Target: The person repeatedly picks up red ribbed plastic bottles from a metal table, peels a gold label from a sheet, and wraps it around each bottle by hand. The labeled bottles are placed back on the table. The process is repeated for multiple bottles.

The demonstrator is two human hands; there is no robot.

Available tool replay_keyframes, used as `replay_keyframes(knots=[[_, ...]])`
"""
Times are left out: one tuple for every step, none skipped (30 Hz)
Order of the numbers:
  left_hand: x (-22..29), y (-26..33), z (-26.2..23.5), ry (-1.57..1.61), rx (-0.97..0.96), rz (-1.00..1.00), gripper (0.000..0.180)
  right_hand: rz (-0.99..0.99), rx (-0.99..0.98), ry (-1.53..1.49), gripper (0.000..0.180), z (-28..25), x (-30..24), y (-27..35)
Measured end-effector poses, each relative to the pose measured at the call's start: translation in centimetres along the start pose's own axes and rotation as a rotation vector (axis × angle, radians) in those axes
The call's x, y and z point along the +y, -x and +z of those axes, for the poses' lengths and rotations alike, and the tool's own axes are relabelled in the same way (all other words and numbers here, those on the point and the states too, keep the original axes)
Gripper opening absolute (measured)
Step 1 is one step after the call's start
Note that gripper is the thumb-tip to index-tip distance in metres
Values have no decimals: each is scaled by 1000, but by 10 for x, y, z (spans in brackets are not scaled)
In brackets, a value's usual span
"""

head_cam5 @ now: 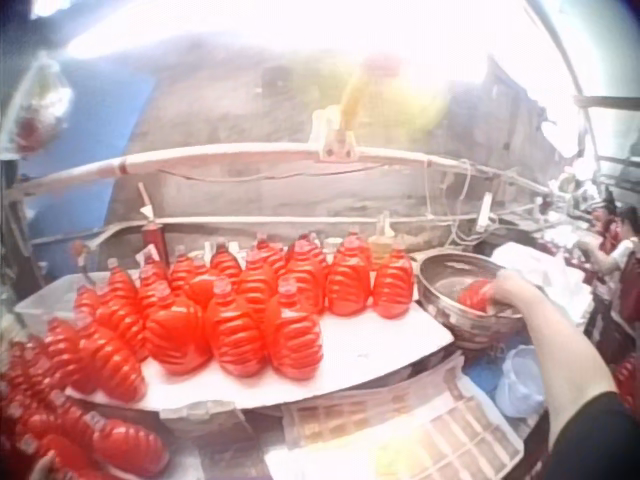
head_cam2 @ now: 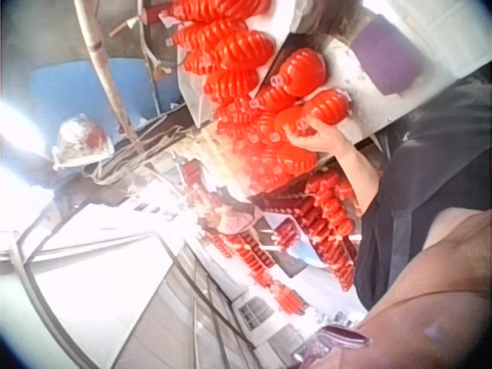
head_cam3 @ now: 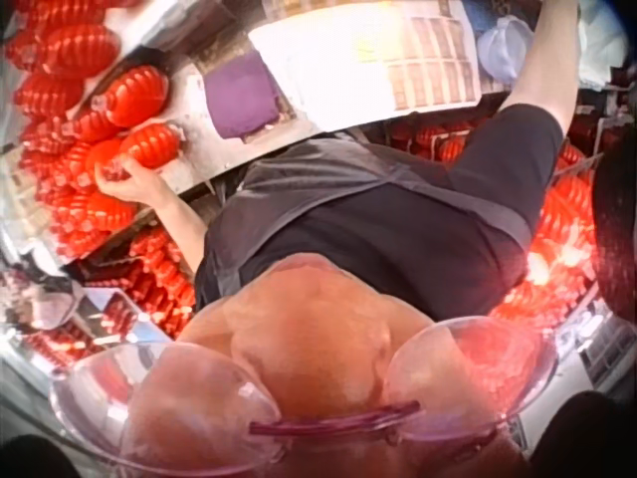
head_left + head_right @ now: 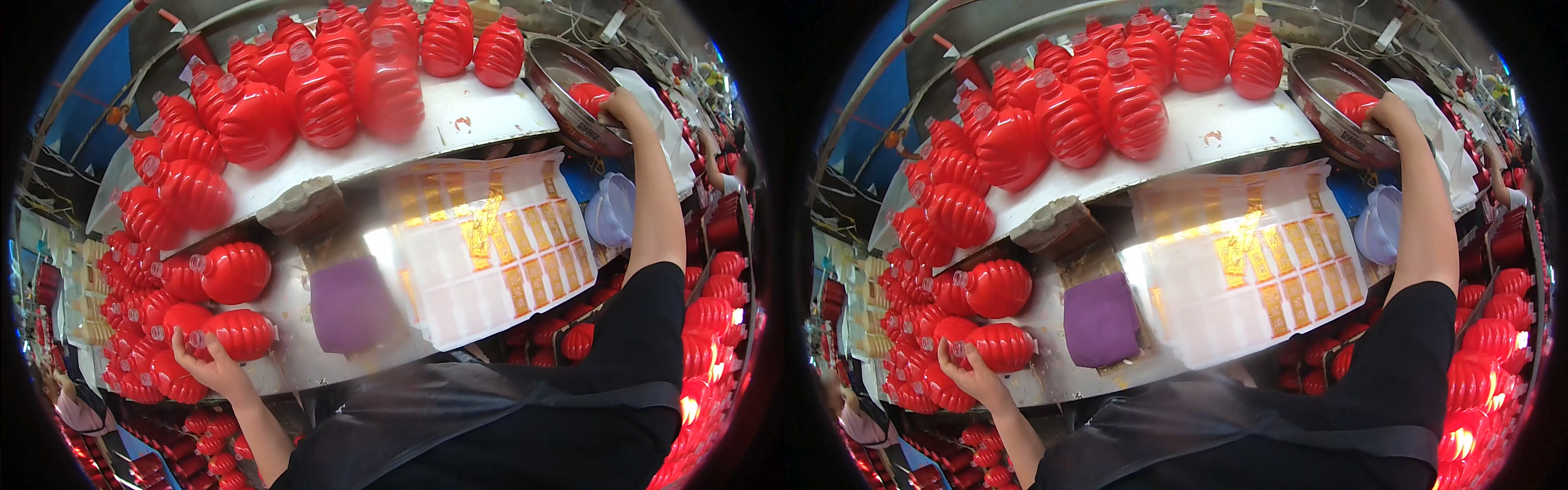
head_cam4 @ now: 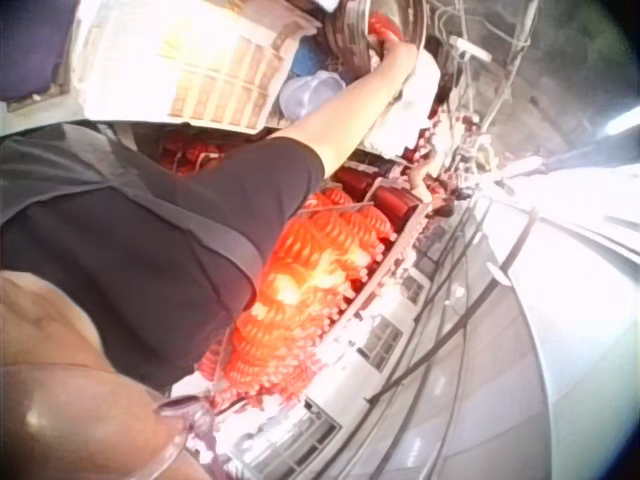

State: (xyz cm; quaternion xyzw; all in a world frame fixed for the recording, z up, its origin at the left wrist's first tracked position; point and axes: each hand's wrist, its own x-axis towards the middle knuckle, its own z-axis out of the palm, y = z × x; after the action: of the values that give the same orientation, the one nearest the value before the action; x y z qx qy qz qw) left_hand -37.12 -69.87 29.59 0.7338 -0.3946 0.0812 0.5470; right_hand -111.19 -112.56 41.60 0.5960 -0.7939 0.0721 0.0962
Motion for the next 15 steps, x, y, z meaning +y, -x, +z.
replay_keyframes(knots=[[4,2,-2,16,29,11,46,-27,-23,60,33,-6,-9,4],[7,4,-3,31,60,20,47,14,-154,54,18,-12,-20,4],[9,6,-5,6,75,72,47,15,-233,34,14,-17,-26,6],[12,8,-7,-22,92,121,47,31,-318,39,12,-21,-30,7],[15,11,-9,-55,118,164,46,10,-413,16,14,-24,-31,9],[17,16,-10,-36,89,204,46,66,-424,-46,15,-26,-31,10],[21,20,-10,-21,66,238,45,88,-447,-137,17,-25,-28,10],[24,24,-9,-4,47,270,45,109,-424,-200,18,-23,-23,11],[28,29,-6,7,23,331,43,188,-359,-439,20,-19,-18,11],[32,32,-5,-9,-31,391,44,264,-246,-649,21,-12,-11,12],[37,34,-3,-36,-80,468,44,356,-197,-847,23,-5,-3,13],[42,34,-1,-41,-136,498,44,399,-184,-1003,23,1,2,9],[46,34,4,-39,-173,512,40,425,-90,-1126,22,5,10,6],[51,32,8,-29,-232,536,38,518,-42,-1210,22,7,16,3],[55,30,13,-29,-293,556,37,623,0,-1312,22,7,22,0]])
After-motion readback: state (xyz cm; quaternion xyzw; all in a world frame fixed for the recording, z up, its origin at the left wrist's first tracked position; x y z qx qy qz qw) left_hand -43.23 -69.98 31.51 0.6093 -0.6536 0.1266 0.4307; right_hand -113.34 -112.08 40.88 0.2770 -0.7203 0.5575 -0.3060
